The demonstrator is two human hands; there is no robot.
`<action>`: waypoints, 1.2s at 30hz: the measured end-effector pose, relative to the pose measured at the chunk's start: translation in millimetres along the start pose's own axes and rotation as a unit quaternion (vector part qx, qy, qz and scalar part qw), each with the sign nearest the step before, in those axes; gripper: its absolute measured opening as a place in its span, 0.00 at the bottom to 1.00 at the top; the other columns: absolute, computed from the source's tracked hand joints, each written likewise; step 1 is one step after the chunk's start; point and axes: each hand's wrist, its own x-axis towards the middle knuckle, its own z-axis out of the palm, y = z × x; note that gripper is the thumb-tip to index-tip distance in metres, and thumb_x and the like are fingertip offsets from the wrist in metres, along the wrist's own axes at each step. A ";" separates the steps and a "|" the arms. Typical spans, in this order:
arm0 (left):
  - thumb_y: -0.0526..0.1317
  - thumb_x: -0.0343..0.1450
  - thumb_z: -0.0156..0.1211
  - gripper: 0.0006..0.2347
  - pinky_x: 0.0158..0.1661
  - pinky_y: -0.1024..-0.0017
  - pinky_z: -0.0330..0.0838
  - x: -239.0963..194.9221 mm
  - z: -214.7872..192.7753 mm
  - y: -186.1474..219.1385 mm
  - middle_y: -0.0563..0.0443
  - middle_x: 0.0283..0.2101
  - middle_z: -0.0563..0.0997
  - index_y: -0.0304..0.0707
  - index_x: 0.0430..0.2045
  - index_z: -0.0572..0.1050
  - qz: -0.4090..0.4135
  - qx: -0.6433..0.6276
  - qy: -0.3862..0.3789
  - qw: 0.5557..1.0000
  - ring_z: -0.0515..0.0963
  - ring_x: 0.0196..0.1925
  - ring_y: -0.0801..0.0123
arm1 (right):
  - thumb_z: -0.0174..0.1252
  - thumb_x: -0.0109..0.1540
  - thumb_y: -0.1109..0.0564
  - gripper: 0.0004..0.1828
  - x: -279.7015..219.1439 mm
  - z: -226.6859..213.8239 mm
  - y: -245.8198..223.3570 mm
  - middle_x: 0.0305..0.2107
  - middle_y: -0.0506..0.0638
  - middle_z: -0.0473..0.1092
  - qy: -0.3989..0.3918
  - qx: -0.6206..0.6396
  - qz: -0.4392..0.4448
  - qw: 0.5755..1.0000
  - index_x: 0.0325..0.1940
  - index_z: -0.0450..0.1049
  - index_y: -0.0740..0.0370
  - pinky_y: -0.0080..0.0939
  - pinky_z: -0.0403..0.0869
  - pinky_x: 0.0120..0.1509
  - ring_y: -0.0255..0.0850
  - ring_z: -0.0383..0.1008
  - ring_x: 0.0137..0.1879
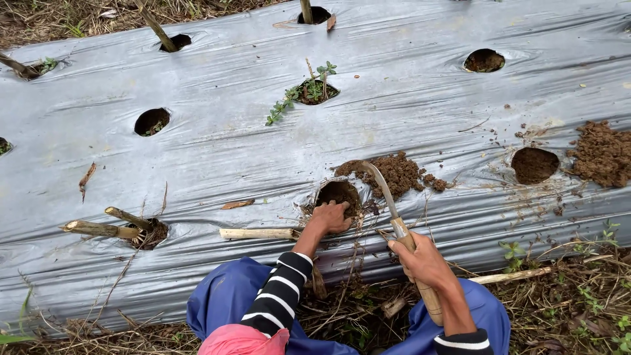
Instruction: Using a hand sickle to clear soil and debris from pre-cut holes in plastic mulch to prepare them for planting.
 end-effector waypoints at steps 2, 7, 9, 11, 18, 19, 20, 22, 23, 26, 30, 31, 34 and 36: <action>0.51 0.75 0.46 0.26 0.58 0.33 0.69 1.2 3.3 -1.5 0.22 0.62 0.69 0.42 0.69 0.62 0.008 -0.032 0.011 0.999 0.72 0.64 0.27 | 0.58 0.66 0.60 0.14 0.7 0.7 0.0 0.08 0.52 0.61 0.003 0.003 -0.002 1.000 0.26 0.66 0.67 0.38 0.66 0.11 0.40 0.64 0.07; 0.42 0.74 0.52 0.25 0.55 0.33 0.72 6.2 17.9 -8.3 0.23 0.62 0.69 0.43 0.70 0.62 0.012 -0.102 0.049 0.994 0.74 0.61 0.28 | 0.58 0.65 0.60 0.14 5.5 4.2 1.0 0.08 0.53 0.61 0.001 -0.001 -0.001 1.000 0.27 0.66 0.67 0.39 0.66 0.11 0.40 0.63 0.07; 0.40 0.72 0.57 0.25 0.51 0.32 0.74 -1.3 17.5 -6.0 0.21 0.64 0.65 0.46 0.68 0.65 0.012 -0.092 0.112 0.989 0.72 0.62 0.25 | 0.59 0.66 0.60 0.15 5.3 6.2 -0.3 0.07 0.53 0.61 0.004 0.005 -0.008 1.000 0.26 0.66 0.67 0.38 0.66 0.11 0.40 0.63 0.07; 0.41 0.72 0.57 0.26 0.54 0.31 0.72 -6.3 8.3 -5.7 0.21 0.64 0.66 0.45 0.68 0.64 0.011 -0.105 0.097 0.990 0.71 0.63 0.25 | 0.59 0.66 0.59 0.15 0.4 8.9 -12.1 0.08 0.53 0.62 0.006 0.000 -0.001 1.000 0.27 0.66 0.67 0.38 0.66 0.11 0.40 0.64 0.07; 0.40 0.72 0.59 0.25 0.62 0.28 0.65 8.6 13.3 -19.3 0.27 0.63 0.70 0.37 0.67 0.65 0.055 -0.173 0.069 0.981 0.69 0.67 0.31 | 0.63 0.62 0.53 0.17 9.5 14.6 -5.6 0.06 0.54 0.66 0.101 -0.116 -0.034 0.988 0.24 0.68 0.63 0.40 0.67 0.17 0.42 0.69 0.10; 0.40 0.72 0.59 0.25 0.62 0.28 0.65 11.1 16.1 -19.4 0.27 0.63 0.70 0.37 0.67 0.65 0.055 -0.173 0.068 0.981 0.69 0.67 0.31 | 0.63 0.62 0.53 0.17 12.9 17.7 -0.7 0.06 0.54 0.66 0.101 -0.115 -0.033 0.988 0.24 0.68 0.63 0.40 0.67 0.17 0.42 0.69 0.10; 0.40 0.72 0.60 0.25 0.62 0.28 0.65 13.2 18.7 -20.1 0.30 0.62 0.72 0.39 0.66 0.66 0.047 -0.176 0.073 0.981 0.69 0.67 0.33 | 0.64 0.61 0.51 0.17 16.4 21.3 4.2 0.08 0.54 0.66 0.117 -0.126 -0.034 0.985 0.24 0.69 0.62 0.42 0.68 0.20 0.42 0.69 0.13; 0.41 0.71 0.61 0.24 0.62 0.29 0.65 15.6 21.6 -21.9 0.33 0.62 0.73 0.42 0.65 0.68 0.037 -0.179 0.079 0.980 0.70 0.67 0.35 | 0.65 0.60 0.49 0.17 23.0 26.8 13.4 0.09 0.54 0.66 0.133 -0.135 -0.034 0.981 0.24 0.70 0.61 0.43 0.68 0.24 0.43 0.69 0.15; 0.40 0.71 0.60 0.24 0.61 0.29 0.66 15.9 22.1 -23.3 0.33 0.61 0.73 0.42 0.65 0.68 0.032 -0.190 0.102 0.976 0.70 0.66 0.35 | 0.66 0.59 0.47 0.18 26.1 29.0 17.8 0.11 0.54 0.66 0.145 -0.159 -0.028 0.976 0.25 0.70 0.61 0.45 0.68 0.27 0.44 0.68 0.18; 0.37 0.72 0.58 0.23 0.59 0.28 0.68 8.3 17.7 -22.2 0.31 0.59 0.73 0.40 0.65 0.67 0.022 -0.221 0.161 0.962 0.70 0.65 0.32 | 0.67 0.57 0.45 0.20 29.0 34.0 30.0 0.13 0.57 0.66 0.155 -0.192 -0.023 0.969 0.25 0.70 0.61 0.48 0.68 0.31 0.48 0.69 0.22; 0.33 0.73 0.56 0.20 0.54 0.27 0.72 -8.9 -7.5 -14.9 0.29 0.53 0.73 0.39 0.62 0.68 0.031 -0.245 0.236 0.940 0.73 0.60 0.28 | 0.66 0.57 0.46 0.19 32.9 36.2 39.4 0.13 0.59 0.66 0.170 -0.201 -0.029 0.964 0.25 0.70 0.62 0.50 0.69 0.32 0.53 0.70 0.23; 0.33 0.73 0.56 0.20 0.54 0.27 0.72 -2.6 -5.0 -17.1 0.29 0.53 0.73 0.39 0.62 0.68 0.030 -0.246 0.236 0.940 0.73 0.60 0.28 | 0.66 0.57 0.46 0.19 33.5 34.8 39.0 0.13 0.59 0.66 0.170 -0.202 -0.028 0.964 0.25 0.70 0.62 0.50 0.69 0.32 0.53 0.70 0.23; 0.34 0.72 0.59 0.17 0.49 0.32 0.75 10.2 -4.7 -21.6 0.35 0.49 0.72 0.47 0.57 0.71 0.045 -0.227 0.257 0.938 0.77 0.55 0.31 | 0.65 0.59 0.49 0.17 36.0 32.7 34.2 0.12 0.56 0.67 0.194 -0.197 -0.039 0.960 0.25 0.70 0.61 0.46 0.69 0.30 0.48 0.69 0.21; 0.35 0.71 0.59 0.17 0.49 0.34 0.75 10.3 -11.2 -18.7 0.35 0.49 0.72 0.48 0.55 0.72 0.062 -0.274 0.251 0.926 0.76 0.55 0.31 | 0.64 0.59 0.50 0.16 35.4 32.1 26.9 0.12 0.56 0.66 0.221 -0.185 -0.037 0.957 0.25 0.70 0.61 0.47 0.68 0.30 0.46 0.68 0.21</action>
